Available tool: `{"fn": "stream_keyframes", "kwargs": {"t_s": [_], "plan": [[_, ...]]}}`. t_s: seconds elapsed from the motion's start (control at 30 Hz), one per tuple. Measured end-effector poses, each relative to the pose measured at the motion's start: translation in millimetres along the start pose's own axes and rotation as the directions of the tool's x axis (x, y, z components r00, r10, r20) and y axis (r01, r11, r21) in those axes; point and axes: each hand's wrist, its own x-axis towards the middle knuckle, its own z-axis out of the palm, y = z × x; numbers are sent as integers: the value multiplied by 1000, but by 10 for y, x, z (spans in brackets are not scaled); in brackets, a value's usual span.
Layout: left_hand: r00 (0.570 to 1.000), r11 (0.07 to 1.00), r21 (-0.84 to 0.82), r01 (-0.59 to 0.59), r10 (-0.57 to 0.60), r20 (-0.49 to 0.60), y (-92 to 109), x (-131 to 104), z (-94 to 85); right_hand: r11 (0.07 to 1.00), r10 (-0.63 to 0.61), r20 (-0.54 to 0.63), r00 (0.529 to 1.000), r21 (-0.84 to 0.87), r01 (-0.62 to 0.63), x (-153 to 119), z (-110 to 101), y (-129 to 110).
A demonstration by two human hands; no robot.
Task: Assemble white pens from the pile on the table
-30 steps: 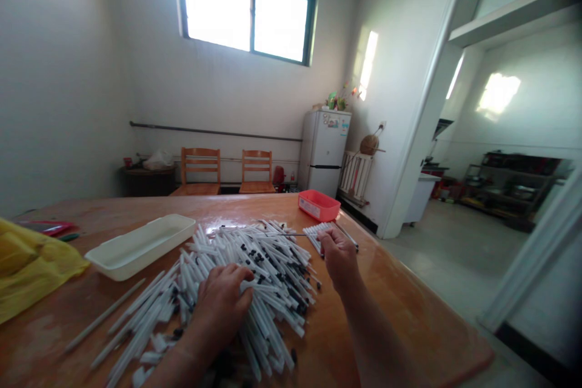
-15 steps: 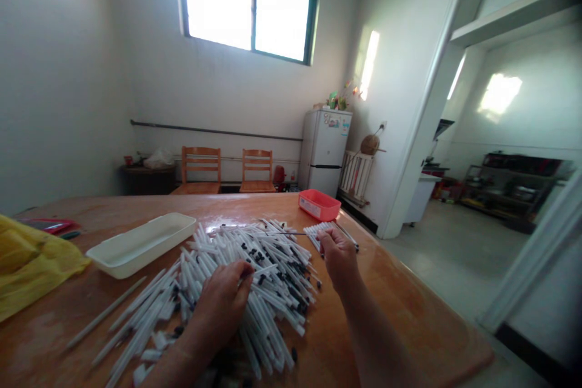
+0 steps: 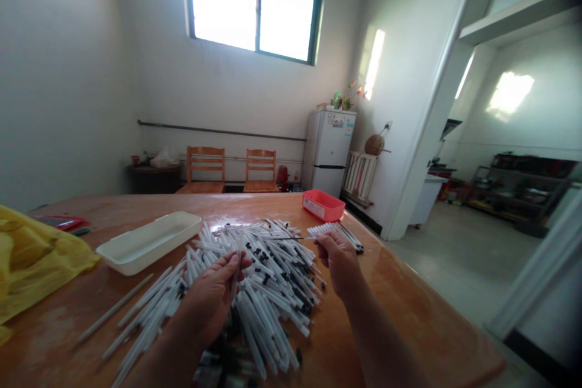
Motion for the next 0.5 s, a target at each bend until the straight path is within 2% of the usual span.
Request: {"fn": "stream_keyframes", "kwargs": {"t_s": [0.1, 0.3, 0.43, 0.5], "plan": [[999, 998, -43, -44, 44, -14, 17, -2, 19, 997, 36, 41, 999, 64, -38, -7, 19, -9], [995, 995, -86, -44, 36, -96, 61, -37, 36, 992, 83, 122, 989, 90, -94, -18, 42, -13], [996, 998, -45, -40, 36, -83, 63, -33, 35, 990, 74, 154, 985, 110, -92, -24, 49, -14], [996, 996, -79, -49, 43, -79, 60, -28, 39, 987, 83, 162, 983, 125, -104, -26, 49, -18]]}}
